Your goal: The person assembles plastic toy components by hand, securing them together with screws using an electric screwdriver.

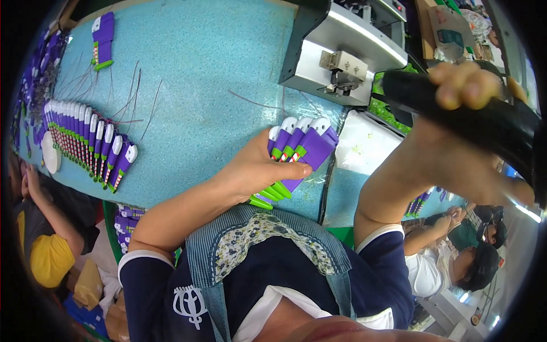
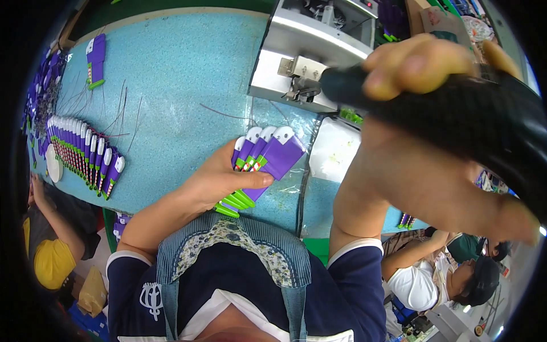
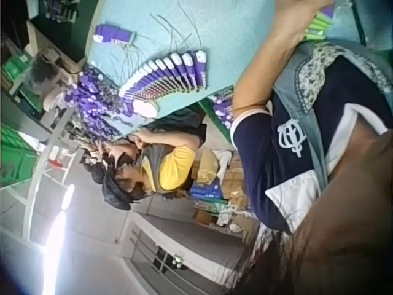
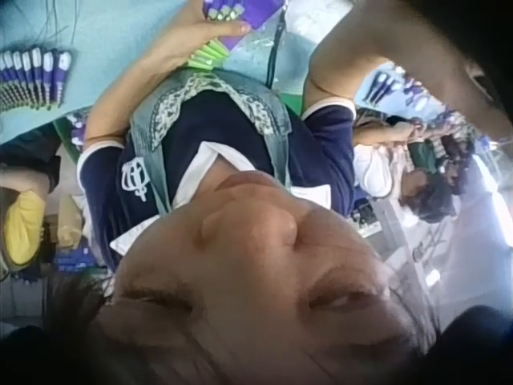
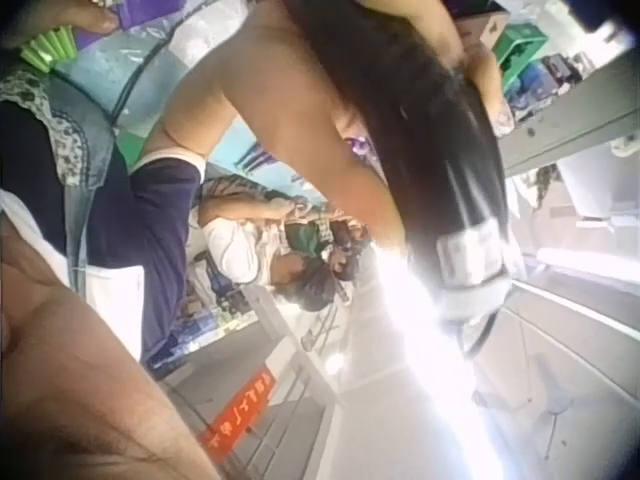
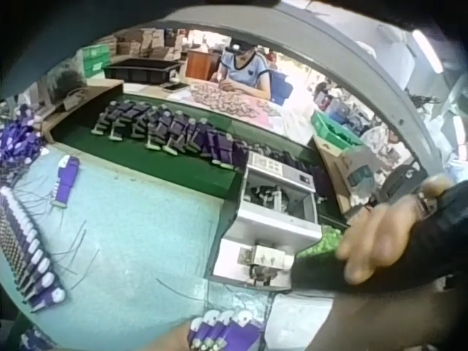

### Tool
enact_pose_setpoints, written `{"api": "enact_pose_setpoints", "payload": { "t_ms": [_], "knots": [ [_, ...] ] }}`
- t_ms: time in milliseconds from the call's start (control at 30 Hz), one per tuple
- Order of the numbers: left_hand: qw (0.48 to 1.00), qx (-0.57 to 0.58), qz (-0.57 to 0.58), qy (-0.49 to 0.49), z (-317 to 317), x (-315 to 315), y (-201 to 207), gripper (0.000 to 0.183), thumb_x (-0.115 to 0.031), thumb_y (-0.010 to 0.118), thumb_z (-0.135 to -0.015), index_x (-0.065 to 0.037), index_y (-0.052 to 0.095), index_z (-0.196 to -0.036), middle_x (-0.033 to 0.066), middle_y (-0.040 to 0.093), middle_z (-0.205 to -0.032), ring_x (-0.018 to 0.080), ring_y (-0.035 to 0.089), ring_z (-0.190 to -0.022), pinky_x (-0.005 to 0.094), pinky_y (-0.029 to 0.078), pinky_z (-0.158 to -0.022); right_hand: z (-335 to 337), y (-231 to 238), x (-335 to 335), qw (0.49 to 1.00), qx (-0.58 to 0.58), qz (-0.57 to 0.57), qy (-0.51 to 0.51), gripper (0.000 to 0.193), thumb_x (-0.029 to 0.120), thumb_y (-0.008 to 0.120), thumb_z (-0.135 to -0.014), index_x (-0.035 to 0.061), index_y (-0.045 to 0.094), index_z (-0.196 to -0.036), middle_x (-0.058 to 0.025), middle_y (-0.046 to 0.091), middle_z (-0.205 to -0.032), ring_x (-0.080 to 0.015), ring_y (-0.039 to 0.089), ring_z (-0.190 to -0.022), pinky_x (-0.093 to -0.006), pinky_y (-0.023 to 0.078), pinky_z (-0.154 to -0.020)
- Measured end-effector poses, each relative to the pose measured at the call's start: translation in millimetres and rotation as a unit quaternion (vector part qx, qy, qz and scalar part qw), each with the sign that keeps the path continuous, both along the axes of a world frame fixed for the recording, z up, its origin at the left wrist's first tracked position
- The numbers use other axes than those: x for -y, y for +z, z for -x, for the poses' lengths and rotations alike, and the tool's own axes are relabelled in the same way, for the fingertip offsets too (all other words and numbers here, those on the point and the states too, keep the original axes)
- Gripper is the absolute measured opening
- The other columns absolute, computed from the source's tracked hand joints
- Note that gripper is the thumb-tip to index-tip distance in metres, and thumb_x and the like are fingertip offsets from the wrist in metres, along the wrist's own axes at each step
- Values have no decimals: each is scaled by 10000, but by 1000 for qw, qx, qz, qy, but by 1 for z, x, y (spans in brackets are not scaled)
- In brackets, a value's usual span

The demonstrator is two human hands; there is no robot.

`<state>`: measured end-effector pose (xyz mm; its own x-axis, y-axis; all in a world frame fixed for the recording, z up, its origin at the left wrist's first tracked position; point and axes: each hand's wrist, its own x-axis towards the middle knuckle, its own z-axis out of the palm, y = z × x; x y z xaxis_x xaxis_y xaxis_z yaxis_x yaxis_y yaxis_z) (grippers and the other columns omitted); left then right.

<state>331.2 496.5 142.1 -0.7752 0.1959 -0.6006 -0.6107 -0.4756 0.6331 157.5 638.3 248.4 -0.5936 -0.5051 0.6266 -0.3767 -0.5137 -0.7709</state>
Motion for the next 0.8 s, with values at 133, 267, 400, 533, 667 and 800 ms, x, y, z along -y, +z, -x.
{"api": "enact_pose_setpoints", "payload": {
  "t_ms": [133, 267, 400, 533, 667, 800],
  "knots": [
    [1000, -6, -15, -5, -2, -2, 4, 477, -105, 778, -736, -9, 532, -1133, 33, 621, -979, 95, 579, -877, 259, 470, -805, 40, 7, 5, 969, -181, 112, -125, 1021, 910, 236, -686, -16, 484, -1036, -224, 599, -694, -320, 600, -593, -432, 522, -647],
    [999, -25, -26, 27, -7, -6, -8, 474, -91, 770, -743, -13, 529, -1143, 31, 621, -976, 94, 581, -875, 259, 472, -806, 64, -14, 9, 967, -234, 91, -36, 885, 782, 222, -829, -24, 453, -1115, -248, 620, -776, -328, 628, -655, -415, 539, -623],
    [999, -27, -21, 29, -4, -2, -1, 359, -47, 750, -737, -23, 573, -1048, 24, 635, -914, 91, 600, -822, 262, 494, -762, -3, -2, 6, 992, -72, 103, -12, 920, 818, 274, -795, 4, 472, -1176, -195, 614, -789, -269, 604, -655, -410, 494, -627],
    [998, -20, -28, 50, 0, -2, 0, 350, -39, 747, -736, -22, 577, -1041, 29, 640, -917, 92, 603, -821, 260, 496, -754, -14, -34, 15, 992, 97, 70, -42, 921, 828, 251, -790, 2, 517, -1098, -164, 585, -727, -239, 545, -552, -356, 447, -533],
    [1000, -11, -24, 8, 1, -2, -2, 465, -81, 771, -737, -10, 539, -1134, 28, 625, -975, 92, 584, -875, 250, 471, -811, -10, -44, 21, 989, 71, 116, -58, 930, 837, 259, -780, -1, 513, -1094, -153, 576, -705, -233, 547, -558, -342, 444, -529],
    [999, -14, -26, 18, 1, -5, -3, 443, -86, 775, -732, -14, 552, -1109, 22, 625, -968, 86, 583, -862, 245, 472, -793, -18, -49, 18, 992, 88, 85, -35, 920, 849, 258, -767, 33, 517, -1103, -138, 570, -709, -226, 544, -559, -336, 440, -535]
  ]
}}
